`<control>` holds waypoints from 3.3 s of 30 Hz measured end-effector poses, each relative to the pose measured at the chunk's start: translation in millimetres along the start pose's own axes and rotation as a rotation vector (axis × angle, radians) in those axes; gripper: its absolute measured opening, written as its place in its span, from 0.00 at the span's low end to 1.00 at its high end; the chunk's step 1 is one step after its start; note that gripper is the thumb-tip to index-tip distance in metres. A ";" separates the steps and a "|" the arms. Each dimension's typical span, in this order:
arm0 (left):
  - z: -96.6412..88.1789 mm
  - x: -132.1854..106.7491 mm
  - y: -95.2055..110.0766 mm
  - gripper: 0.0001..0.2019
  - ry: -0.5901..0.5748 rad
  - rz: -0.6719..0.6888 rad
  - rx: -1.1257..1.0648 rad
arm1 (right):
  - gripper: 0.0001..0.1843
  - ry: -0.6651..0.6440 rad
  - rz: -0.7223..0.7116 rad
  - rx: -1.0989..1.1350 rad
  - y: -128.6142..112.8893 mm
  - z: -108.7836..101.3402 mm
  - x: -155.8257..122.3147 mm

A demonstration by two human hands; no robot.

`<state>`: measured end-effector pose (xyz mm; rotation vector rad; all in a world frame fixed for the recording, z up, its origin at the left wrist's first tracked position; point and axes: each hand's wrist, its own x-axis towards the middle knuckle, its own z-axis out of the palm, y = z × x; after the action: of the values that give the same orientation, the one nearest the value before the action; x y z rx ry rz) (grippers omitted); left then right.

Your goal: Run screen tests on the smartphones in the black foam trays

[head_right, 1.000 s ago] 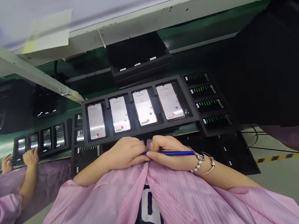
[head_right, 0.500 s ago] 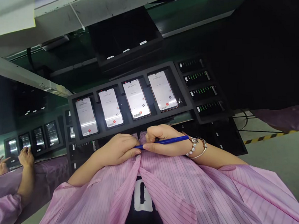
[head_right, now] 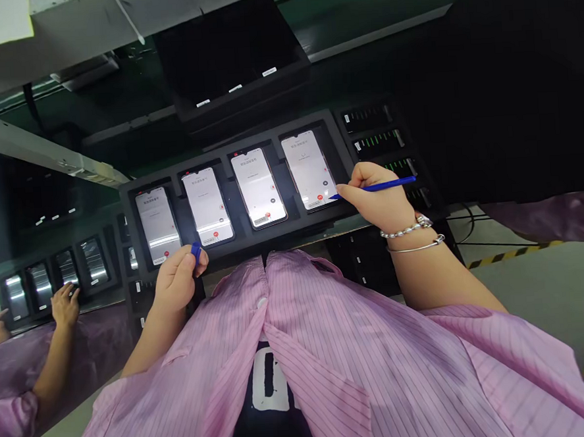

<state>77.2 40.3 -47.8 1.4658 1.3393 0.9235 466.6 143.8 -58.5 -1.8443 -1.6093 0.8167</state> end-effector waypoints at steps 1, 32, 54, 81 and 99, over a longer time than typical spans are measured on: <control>0.9 0.2 -2.5 0.25 0.007 0.004 0.001 | 0.18 0.001 0.017 -0.008 -3.7 1.1 -0.2; 2.2 -9.4 -33.5 0.16 -0.004 0.197 -0.166 | 0.14 -0.194 -0.174 -0.036 -69.8 69.6 -24.9; -31.4 -33.7 -37.0 0.17 0.462 0.217 0.149 | 0.16 -0.443 -0.284 -0.058 -136.3 131.7 -53.1; -29.3 -49.9 -58.5 0.14 0.326 0.254 -0.533 | 0.18 -0.676 -0.235 0.063 -186.5 192.9 -75.6; -40.2 -52.4 -56.1 0.15 0.290 0.342 -0.205 | 0.23 -0.616 -0.197 0.614 -200.6 160.8 -87.7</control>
<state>15.5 -6.6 -86.4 1.4643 1.1688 1.4974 206.2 85.2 -8.0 -1.0320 -1.5845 1.6697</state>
